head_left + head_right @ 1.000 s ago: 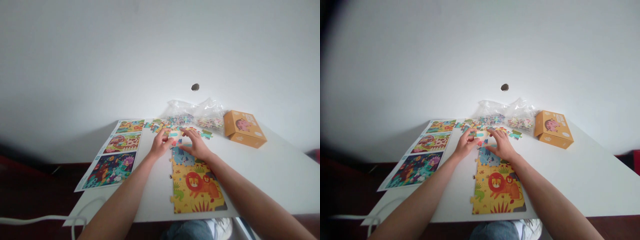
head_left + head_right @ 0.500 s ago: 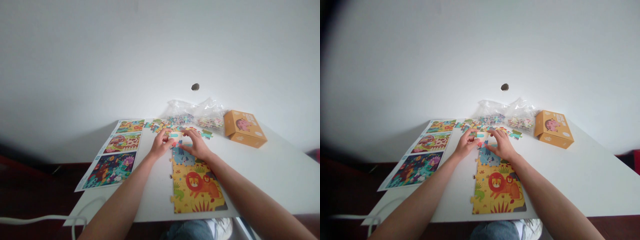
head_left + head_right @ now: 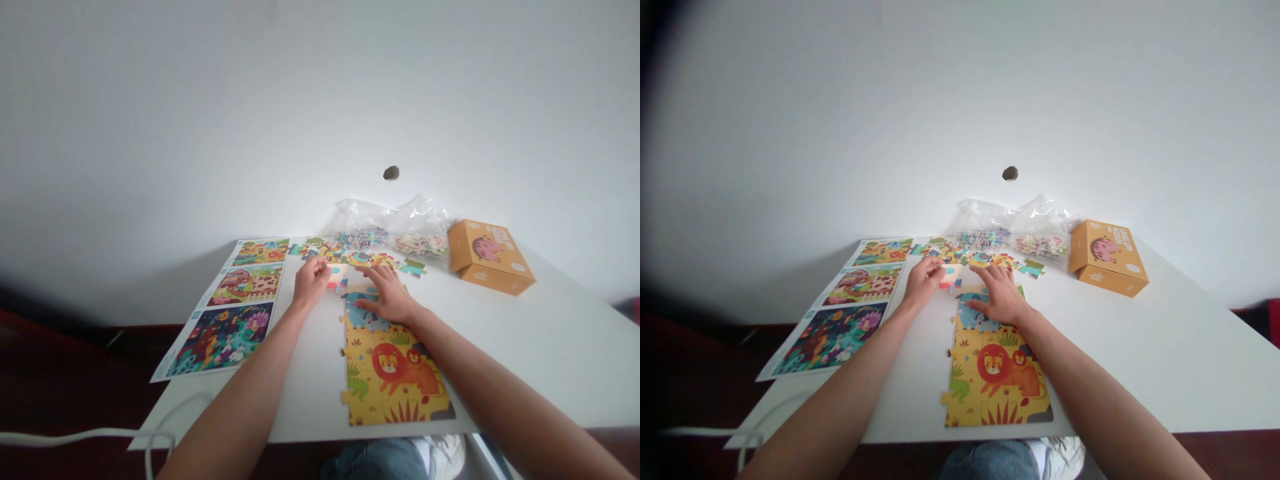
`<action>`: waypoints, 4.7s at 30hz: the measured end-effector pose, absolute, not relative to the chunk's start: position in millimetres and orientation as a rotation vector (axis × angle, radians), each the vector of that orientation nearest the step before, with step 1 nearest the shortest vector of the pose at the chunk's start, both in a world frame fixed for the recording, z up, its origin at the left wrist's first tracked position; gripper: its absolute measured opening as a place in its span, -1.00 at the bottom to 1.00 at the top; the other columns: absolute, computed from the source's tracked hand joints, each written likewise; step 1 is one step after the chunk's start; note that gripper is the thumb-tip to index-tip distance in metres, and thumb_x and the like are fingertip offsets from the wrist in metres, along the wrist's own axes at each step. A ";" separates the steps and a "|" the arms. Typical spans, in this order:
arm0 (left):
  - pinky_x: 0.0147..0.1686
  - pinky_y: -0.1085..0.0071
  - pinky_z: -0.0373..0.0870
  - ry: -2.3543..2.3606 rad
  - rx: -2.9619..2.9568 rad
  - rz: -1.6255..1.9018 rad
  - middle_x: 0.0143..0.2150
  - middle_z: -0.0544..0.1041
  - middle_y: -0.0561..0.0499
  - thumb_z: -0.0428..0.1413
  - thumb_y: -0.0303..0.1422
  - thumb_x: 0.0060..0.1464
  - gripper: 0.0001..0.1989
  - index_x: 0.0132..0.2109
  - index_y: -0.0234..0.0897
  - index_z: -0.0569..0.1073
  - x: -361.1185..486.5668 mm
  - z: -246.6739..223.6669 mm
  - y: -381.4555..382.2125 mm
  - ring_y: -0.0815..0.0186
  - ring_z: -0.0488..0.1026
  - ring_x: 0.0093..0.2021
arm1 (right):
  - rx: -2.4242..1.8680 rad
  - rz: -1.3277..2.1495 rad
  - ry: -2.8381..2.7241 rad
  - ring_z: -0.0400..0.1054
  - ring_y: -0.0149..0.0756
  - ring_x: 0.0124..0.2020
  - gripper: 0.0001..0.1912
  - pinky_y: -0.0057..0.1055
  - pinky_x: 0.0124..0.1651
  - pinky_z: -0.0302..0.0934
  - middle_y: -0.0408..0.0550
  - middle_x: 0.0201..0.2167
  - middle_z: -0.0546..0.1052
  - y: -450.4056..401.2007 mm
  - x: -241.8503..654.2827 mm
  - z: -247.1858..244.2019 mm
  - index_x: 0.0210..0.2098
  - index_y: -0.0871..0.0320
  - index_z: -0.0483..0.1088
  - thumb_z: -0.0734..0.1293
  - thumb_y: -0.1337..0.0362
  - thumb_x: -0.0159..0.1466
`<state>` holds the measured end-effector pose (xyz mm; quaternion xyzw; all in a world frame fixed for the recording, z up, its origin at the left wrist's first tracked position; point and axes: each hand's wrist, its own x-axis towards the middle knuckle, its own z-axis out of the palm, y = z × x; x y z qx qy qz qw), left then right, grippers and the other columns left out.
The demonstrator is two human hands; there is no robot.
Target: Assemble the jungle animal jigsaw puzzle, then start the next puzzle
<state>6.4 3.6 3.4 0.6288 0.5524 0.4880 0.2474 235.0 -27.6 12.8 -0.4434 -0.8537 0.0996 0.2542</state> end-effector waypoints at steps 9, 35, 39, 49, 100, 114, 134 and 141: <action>-0.30 0.39 0.24 1.848 1.705 1.099 -0.55 0.46 0.14 0.08 -0.39 -0.03 -0.90 -0.32 -0.12 0.46 3.6 11.2 1.8 0.23 0.44 -0.38 | -1.323 0.287 -2.367 0.19 0.05 0.10 -0.28 0.08 0.19 0.03 0.10 0.05 0.37 -23.0 239.9 6.7 0.27 -0.01 0.25 0.41 -0.08 0.18; -0.09 0.15 0.21 2.034 1.862 0.692 -0.37 0.62 0.04 0.06 -0.38 -0.01 -0.90 -0.38 -0.12 0.48 9.0 13.8 -4.8 0.05 0.52 -0.19 | -1.354 0.298 -2.349 0.19 0.05 0.11 -0.27 0.08 0.19 0.05 0.08 0.04 0.39 -20.1 242.5 3.4 0.25 -0.06 0.28 0.41 -0.14 0.16; -0.04 0.08 0.19 2.061 1.867 0.632 -0.35 0.63 0.00 0.10 -0.30 -0.01 -0.92 -0.38 -0.13 0.49 10.8 15.5 -6.0 0.00 0.53 -0.17 | -1.358 0.302 -2.351 0.19 0.05 0.11 -0.27 0.08 0.20 0.05 0.09 0.04 0.39 -21.2 242.1 5.4 0.24 -0.03 0.29 0.41 -0.14 0.16; 0.00 -0.09 0.14 2.135 1.977 0.609 -0.30 0.63 -0.11 0.14 -0.27 -0.03 -0.88 -0.41 -0.16 0.53 9.7 11.5 -7.3 -0.10 0.49 -0.12 | -1.082 0.307 -2.461 0.15 0.06 0.21 -0.43 0.12 0.25 -0.01 0.04 0.22 0.35 -30.3 238.5 17.7 0.20 -0.02 0.37 0.40 0.05 0.21; 0.03 0.20 0.22 1.657 2.258 0.649 -0.17 0.63 0.08 0.18 -0.36 0.05 -0.89 -0.30 -0.08 0.63 12.6 14.4 -13.2 0.16 0.45 -0.01 | -1.157 0.345 -2.490 0.27 -0.13 -0.09 -0.71 -0.01 0.13 0.00 -0.04 -0.19 0.43 -22.6 252.4 21.2 -0.18 -0.08 0.62 0.44 0.31 0.10; 0.03 0.08 0.16 1.870 2.192 0.578 -0.15 0.62 0.01 0.19 -0.27 0.07 -0.91 -0.32 -0.09 0.60 13.4 12.3 -12.3 0.07 0.40 0.02 | -0.862 0.397 -2.594 0.21 -0.03 0.04 -0.61 0.04 0.19 -0.01 0.01 0.07 0.42 -41.3 224.8 27.9 0.05 -0.03 0.45 0.37 0.17 0.21; 0.04 0.09 0.17 1.845 2.173 0.611 -0.16 0.61 0.04 0.19 -0.30 0.07 -0.91 -0.36 -0.10 0.59 15.3 10.7 -11.6 0.09 0.42 0.03 | -0.849 0.422 -2.527 0.23 -0.06 0.04 -0.64 0.02 0.19 0.03 -0.02 0.06 0.48 -33.2 227.9 21.2 0.00 0.02 0.50 0.35 0.29 0.20; 0.02 0.10 0.18 1.846 2.174 0.597 -0.16 0.61 0.02 0.19 -0.31 0.08 -0.91 -0.35 -0.12 0.59 16.0 15.2 -13.6 0.08 0.43 0.01 | -0.835 0.444 -2.520 0.25 -0.07 0.06 -0.58 0.00 0.20 0.04 -0.05 0.07 0.49 -32.0 228.2 19.2 0.01 0.03 0.49 0.31 0.38 0.15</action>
